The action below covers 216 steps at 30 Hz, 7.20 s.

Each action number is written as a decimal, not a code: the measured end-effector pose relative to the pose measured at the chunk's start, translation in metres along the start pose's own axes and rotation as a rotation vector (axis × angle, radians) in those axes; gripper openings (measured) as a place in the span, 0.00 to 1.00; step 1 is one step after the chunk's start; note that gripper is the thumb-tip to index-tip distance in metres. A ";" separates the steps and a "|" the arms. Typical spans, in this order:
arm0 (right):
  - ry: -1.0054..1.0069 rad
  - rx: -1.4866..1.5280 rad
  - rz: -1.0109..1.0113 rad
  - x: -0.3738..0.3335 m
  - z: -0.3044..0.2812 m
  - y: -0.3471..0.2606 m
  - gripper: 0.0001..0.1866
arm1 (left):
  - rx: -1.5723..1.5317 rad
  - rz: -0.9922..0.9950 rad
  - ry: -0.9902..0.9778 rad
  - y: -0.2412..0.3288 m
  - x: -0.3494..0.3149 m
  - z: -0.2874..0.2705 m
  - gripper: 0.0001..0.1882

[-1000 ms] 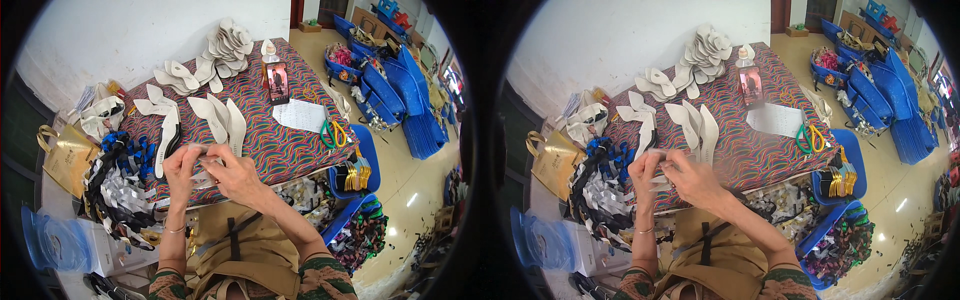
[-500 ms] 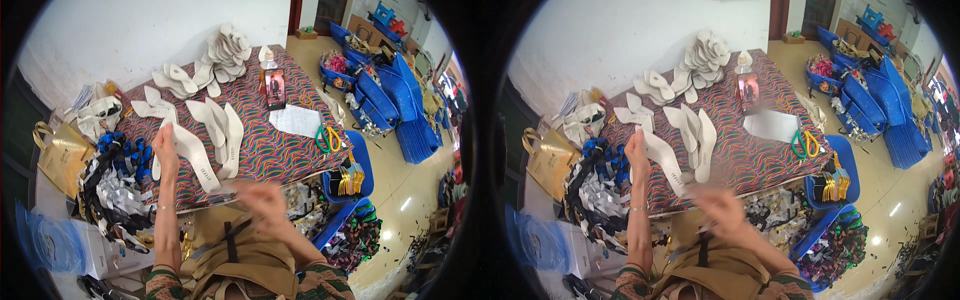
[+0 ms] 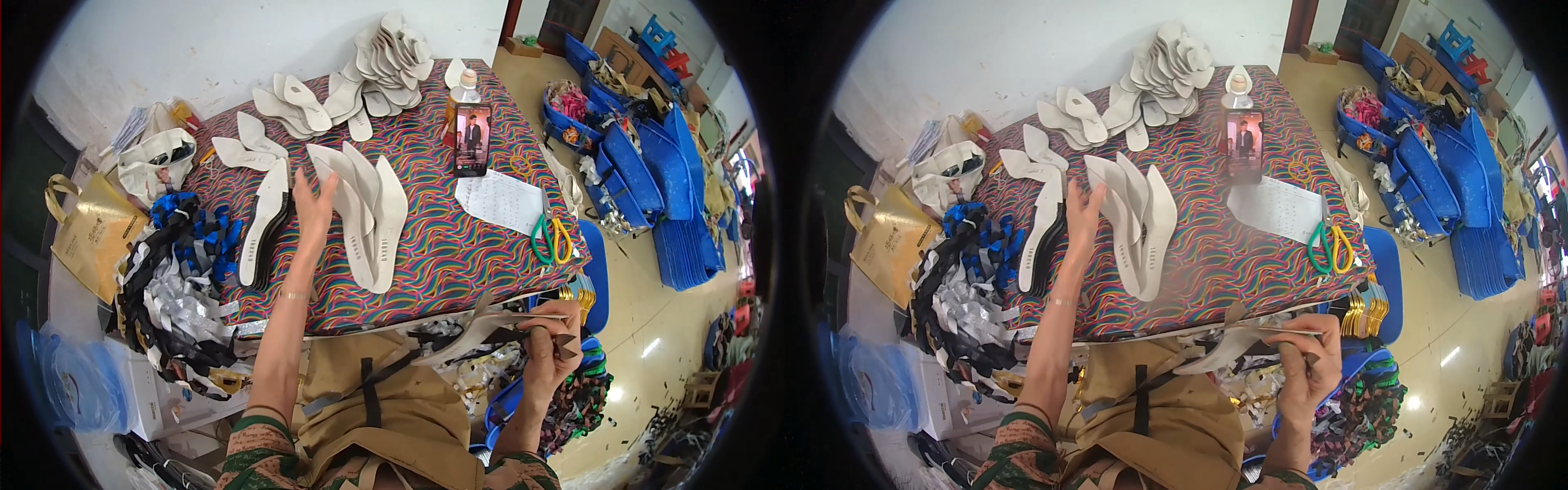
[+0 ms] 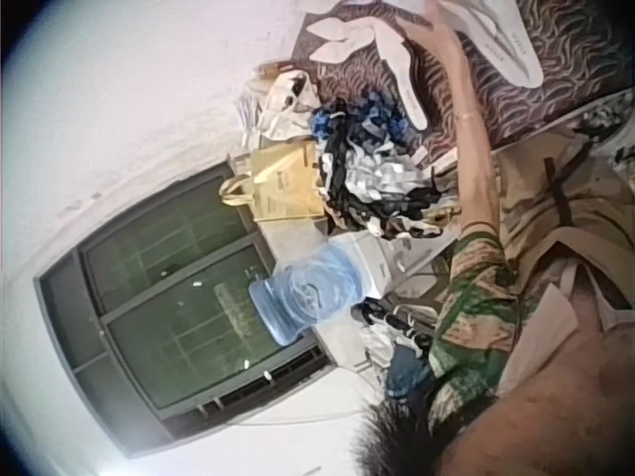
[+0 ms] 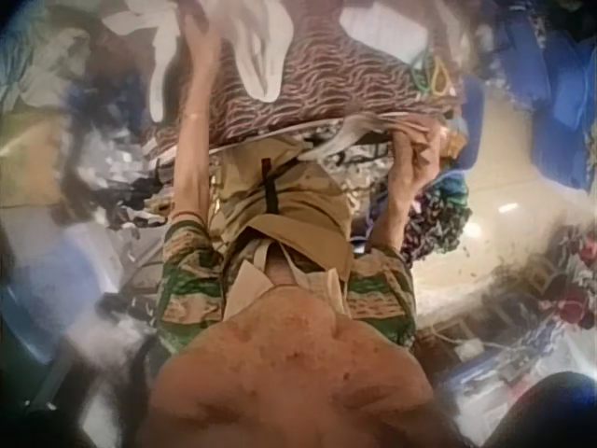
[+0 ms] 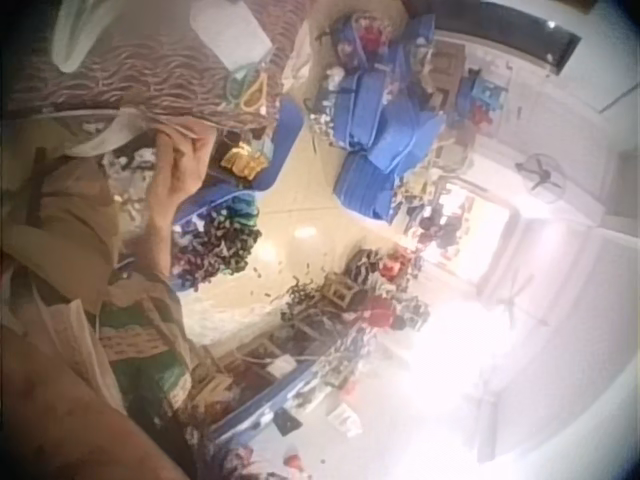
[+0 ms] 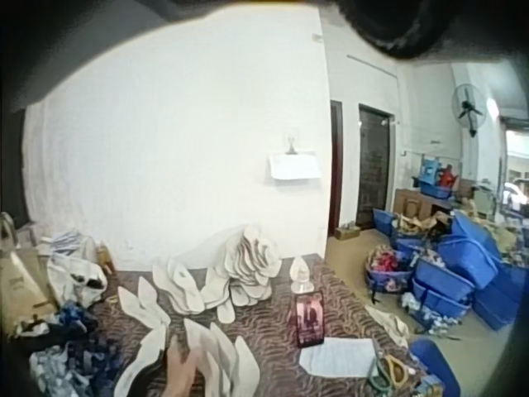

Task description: The person attaches black elastic straps to white shoe insoles. They pick up an insole, align a strap along the edge, and press it into place. The process is repeated for multiple insoles, which are then stacked on the table.

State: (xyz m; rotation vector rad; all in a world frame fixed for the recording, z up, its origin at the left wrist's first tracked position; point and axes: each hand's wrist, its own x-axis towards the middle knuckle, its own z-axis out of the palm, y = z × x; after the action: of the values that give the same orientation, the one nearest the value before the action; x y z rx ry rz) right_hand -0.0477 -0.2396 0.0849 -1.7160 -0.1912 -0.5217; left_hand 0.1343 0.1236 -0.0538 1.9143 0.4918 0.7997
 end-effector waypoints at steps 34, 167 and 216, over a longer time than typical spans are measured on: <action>0.174 0.269 0.227 0.030 0.028 0.020 0.06 | -0.894 -0.807 -0.710 0.107 -0.174 -0.060 0.10; -0.463 0.196 -0.064 0.009 0.083 0.043 0.04 | -0.805 -0.648 -1.090 0.145 -0.203 -0.094 0.08; -0.415 0.102 0.111 -0.055 0.072 0.014 0.07 | -1.270 -0.664 -0.634 0.156 -0.191 -0.092 0.08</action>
State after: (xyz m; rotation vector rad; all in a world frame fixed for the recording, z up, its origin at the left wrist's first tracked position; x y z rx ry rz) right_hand -0.0735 -0.1648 0.0392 -1.7072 -0.4088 -0.0674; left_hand -0.0659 -0.0102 0.0536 0.6383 0.1063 -0.0428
